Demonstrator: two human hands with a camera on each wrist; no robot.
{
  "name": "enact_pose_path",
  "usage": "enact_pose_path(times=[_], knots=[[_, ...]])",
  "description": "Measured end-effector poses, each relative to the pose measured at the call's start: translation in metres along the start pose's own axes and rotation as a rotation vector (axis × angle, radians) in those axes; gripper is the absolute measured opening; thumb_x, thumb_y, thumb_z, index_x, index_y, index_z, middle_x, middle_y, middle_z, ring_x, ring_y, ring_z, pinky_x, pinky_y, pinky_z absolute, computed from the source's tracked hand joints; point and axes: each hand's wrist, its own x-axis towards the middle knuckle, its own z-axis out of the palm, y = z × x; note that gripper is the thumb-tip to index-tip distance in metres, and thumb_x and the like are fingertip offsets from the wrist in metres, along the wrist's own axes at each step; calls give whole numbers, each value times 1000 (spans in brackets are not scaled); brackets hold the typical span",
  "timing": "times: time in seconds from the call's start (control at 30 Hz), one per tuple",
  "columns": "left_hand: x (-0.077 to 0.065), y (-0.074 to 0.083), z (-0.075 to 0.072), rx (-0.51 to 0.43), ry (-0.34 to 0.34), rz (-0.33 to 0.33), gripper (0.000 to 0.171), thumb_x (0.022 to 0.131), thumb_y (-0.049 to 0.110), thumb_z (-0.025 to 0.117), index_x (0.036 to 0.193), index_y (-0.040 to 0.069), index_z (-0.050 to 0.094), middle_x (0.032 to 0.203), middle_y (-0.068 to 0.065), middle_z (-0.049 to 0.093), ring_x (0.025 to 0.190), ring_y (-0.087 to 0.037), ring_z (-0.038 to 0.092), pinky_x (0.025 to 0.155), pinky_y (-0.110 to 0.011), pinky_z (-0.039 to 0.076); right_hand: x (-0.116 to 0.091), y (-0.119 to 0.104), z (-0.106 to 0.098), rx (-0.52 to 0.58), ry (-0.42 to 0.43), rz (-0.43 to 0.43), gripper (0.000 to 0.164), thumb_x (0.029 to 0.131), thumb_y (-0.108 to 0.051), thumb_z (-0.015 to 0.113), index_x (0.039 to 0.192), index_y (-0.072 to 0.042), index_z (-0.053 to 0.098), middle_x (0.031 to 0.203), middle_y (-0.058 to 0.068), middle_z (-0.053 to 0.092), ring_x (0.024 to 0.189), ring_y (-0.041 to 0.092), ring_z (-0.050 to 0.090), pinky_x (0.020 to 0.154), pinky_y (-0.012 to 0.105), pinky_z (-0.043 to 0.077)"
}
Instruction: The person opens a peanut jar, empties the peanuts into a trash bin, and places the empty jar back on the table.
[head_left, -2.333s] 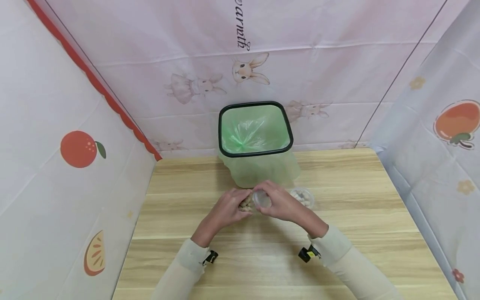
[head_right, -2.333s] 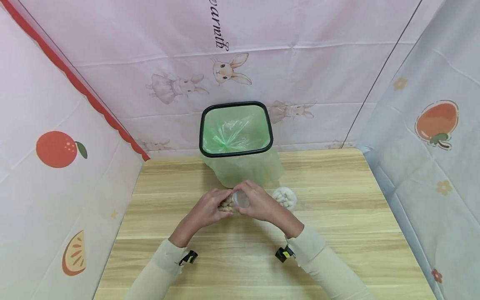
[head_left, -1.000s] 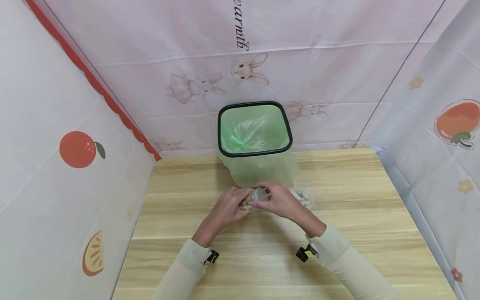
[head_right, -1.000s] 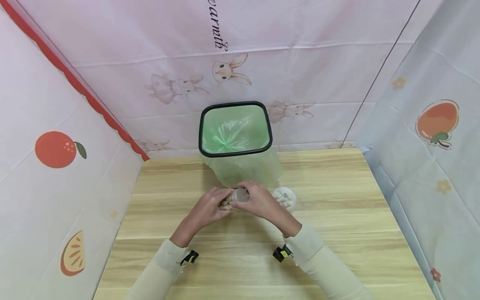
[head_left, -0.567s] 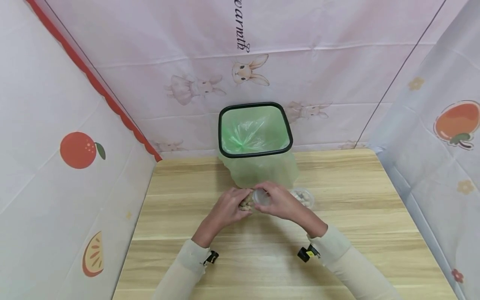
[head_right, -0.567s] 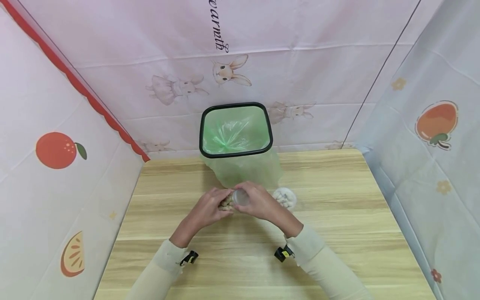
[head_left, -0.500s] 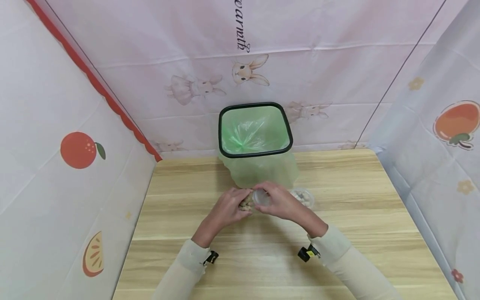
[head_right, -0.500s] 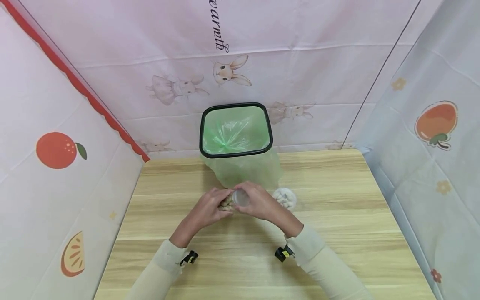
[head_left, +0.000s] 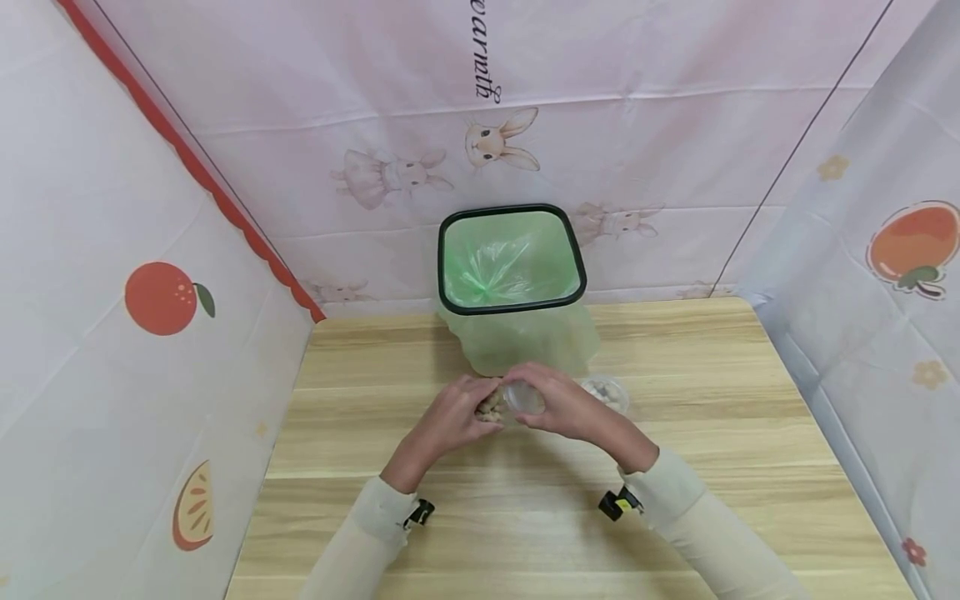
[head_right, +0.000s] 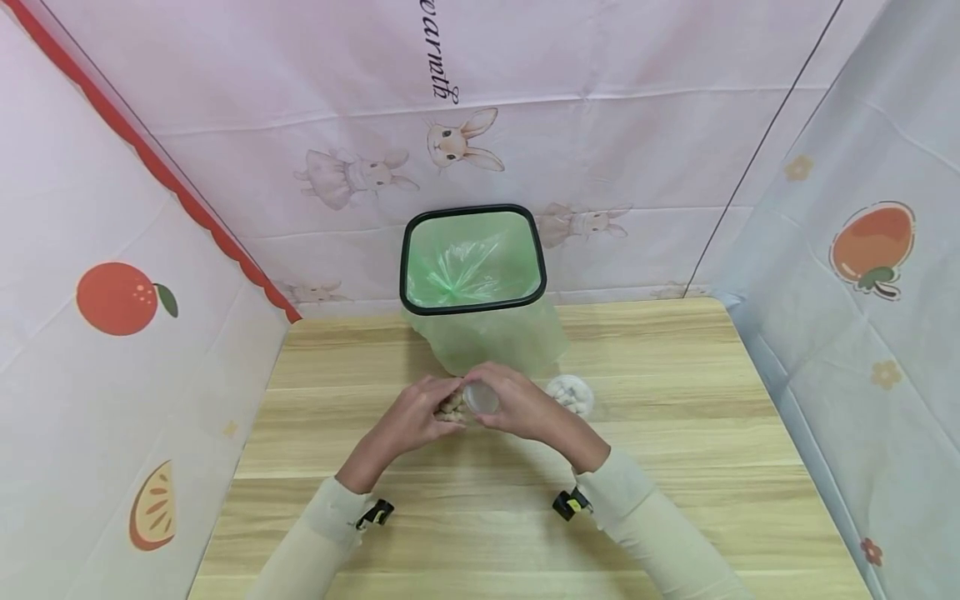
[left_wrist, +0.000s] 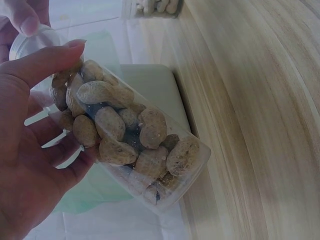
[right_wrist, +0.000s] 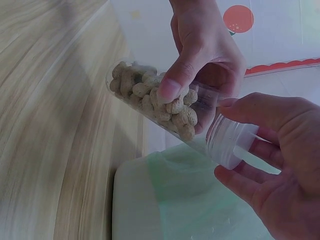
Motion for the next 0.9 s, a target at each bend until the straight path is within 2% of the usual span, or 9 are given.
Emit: enact_pose_path(times=[0.27,0.43,0.57,0.77,0.9], knots=[[1,0,-1,3,11,9,66,78,28,93,135,10,67,124,-5,76,103,-21,69,88,-37,58,2,1,-1,34,-11,-3,66,81,-15,89,139,-7,58,139,11,64,127,28,62,100,48,57],[2,0,1,28,22,12,62,80,34,91,133,12,68,124,-3,76,101,-20,68,86,-36,58,2,-2,0,44,7,120,79,83,-37,88,146,-4,52,141,17,61,124,29,63,99,47,57],[2,0,2,43,31,10,59,83,37,88,133,14,67,124,-1,76,100,-19,68,85,-35,57,4,-4,3,45,33,221,84,82,-50,85,145,-2,55,136,17,65,117,28,66,94,45,58],[3,1,2,31,34,6,62,76,26,93,131,15,67,120,-1,76,98,-19,67,84,-35,57,9,-7,6,57,74,315,78,85,-50,83,138,2,61,128,18,70,110,31,70,86,42,60],[3,1,3,32,31,9,61,77,25,93,131,14,66,121,-2,76,98,-19,67,84,-35,57,10,-8,6,51,85,335,72,84,-47,84,134,2,65,122,19,73,106,32,72,82,40,60]])
